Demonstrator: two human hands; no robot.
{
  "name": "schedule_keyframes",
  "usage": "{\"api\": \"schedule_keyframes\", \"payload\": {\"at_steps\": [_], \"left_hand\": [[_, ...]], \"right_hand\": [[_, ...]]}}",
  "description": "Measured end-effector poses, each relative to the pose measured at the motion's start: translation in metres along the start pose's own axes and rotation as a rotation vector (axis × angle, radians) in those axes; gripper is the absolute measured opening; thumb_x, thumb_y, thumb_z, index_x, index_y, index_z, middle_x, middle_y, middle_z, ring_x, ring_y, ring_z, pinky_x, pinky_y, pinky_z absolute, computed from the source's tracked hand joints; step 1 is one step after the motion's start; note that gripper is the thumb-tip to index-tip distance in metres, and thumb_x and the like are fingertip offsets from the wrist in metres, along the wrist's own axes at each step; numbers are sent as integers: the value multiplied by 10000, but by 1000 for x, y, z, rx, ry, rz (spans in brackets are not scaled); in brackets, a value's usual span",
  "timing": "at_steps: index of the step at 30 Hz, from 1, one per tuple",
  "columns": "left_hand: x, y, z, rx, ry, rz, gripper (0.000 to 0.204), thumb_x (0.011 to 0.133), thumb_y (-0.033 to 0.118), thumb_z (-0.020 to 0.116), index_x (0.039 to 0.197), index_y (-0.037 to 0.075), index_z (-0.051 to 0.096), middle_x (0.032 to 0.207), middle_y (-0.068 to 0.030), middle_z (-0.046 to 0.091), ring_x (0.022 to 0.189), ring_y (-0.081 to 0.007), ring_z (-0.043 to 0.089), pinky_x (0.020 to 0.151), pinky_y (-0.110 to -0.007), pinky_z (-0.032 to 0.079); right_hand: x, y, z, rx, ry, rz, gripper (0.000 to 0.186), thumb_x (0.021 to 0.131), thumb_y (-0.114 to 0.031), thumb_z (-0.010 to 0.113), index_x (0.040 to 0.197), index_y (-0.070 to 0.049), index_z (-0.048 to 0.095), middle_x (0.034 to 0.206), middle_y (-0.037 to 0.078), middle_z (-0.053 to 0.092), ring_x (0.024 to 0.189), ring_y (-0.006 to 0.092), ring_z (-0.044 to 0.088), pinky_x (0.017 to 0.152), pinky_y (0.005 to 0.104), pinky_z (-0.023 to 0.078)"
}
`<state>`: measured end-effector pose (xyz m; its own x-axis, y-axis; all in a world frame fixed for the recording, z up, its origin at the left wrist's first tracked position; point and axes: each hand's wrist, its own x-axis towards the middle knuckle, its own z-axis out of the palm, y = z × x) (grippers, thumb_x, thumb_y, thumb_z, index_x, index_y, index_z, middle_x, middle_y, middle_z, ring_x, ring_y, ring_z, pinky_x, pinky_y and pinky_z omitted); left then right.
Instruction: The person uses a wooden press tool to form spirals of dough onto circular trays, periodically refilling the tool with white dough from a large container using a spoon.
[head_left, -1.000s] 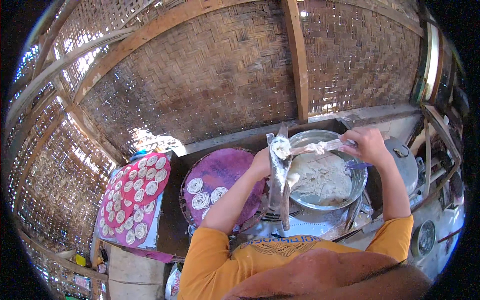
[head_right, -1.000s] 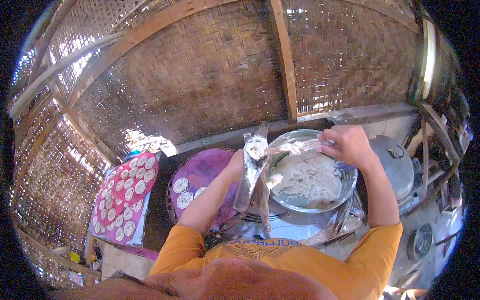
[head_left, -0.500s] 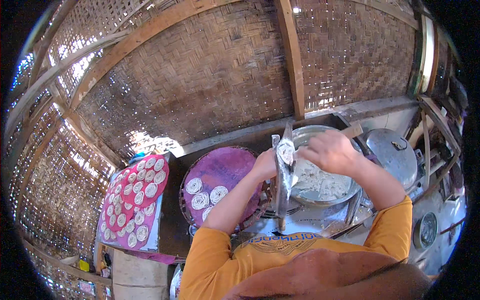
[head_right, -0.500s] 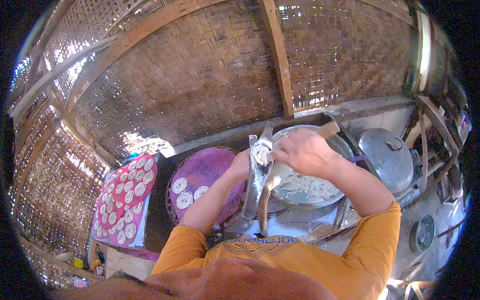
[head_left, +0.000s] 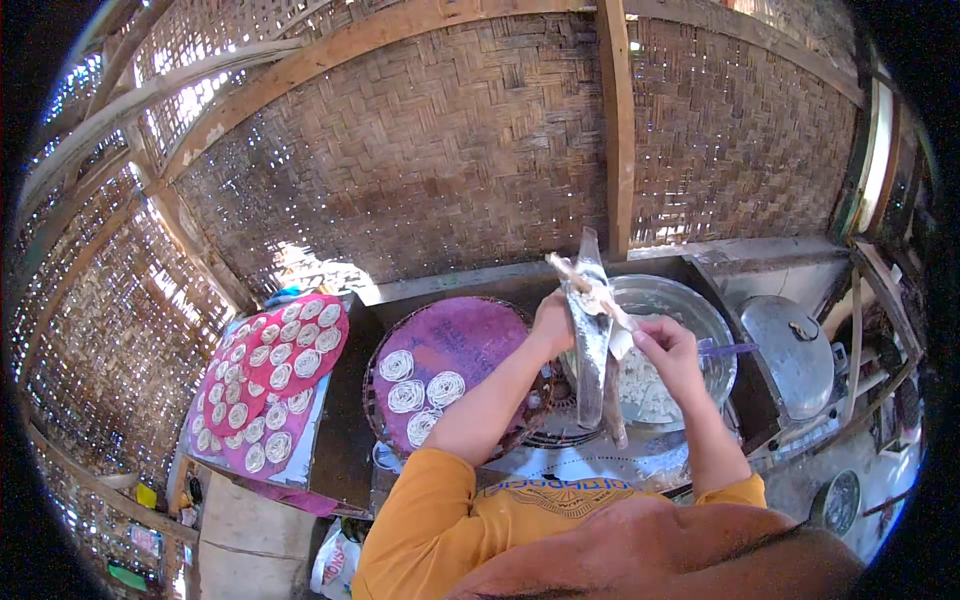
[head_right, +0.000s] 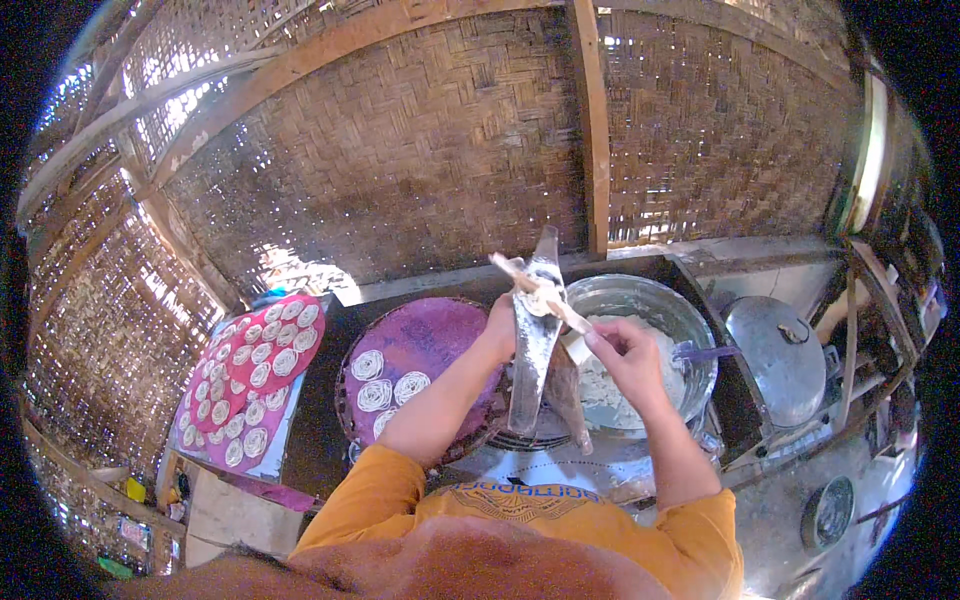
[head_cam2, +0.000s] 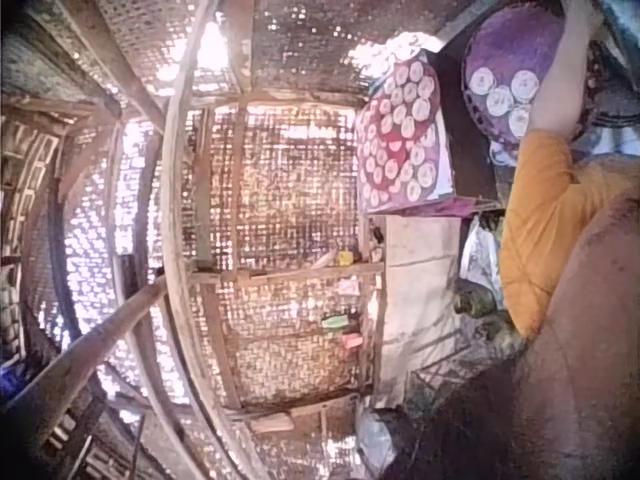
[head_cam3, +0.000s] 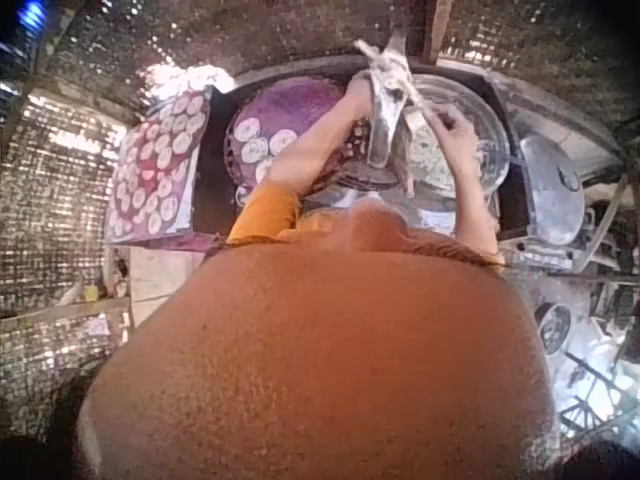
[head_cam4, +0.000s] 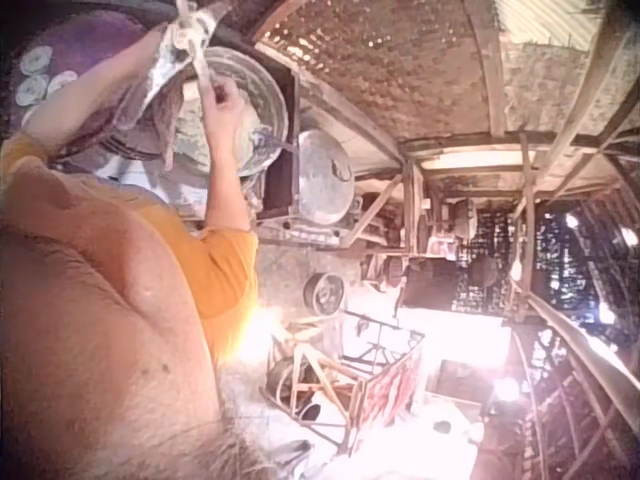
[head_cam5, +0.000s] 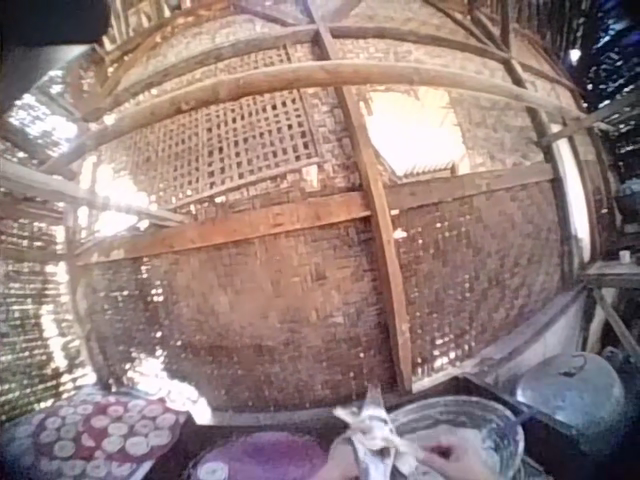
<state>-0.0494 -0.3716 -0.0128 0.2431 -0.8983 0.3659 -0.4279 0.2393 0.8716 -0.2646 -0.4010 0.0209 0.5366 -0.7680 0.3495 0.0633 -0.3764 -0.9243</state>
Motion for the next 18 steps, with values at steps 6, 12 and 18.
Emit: {"api": "schedule_keyframes", "payload": {"at_steps": [6,12,18], "left_hand": [[1,-4,-15,22,52,-87,341,684,205,617,982,54,554,932,-128,591,866,-256,560,741,-335,441],[-4,30,0,355,83,79,317,677,260,601,919,56,577,898,-182,587,876,-346,543,726,-381,437],[0,-15,-17,19,95,-114,293,676,241,614,901,53,598,852,-142,608,801,-279,577,688,-359,459]], "right_hand": [[-17,-15,-50,-463,161,-75,235,656,-148,689,834,-9,624,726,76,619,592,98,554,564,228,440],[-13,-18,-18,-726,371,-540,208,622,-157,711,780,-44,637,668,94,601,536,177,570,501,280,441],[-29,-9,-22,-287,129,-224,213,646,-115,688,822,-15,623,633,84,590,532,136,554,500,237,428]]}}
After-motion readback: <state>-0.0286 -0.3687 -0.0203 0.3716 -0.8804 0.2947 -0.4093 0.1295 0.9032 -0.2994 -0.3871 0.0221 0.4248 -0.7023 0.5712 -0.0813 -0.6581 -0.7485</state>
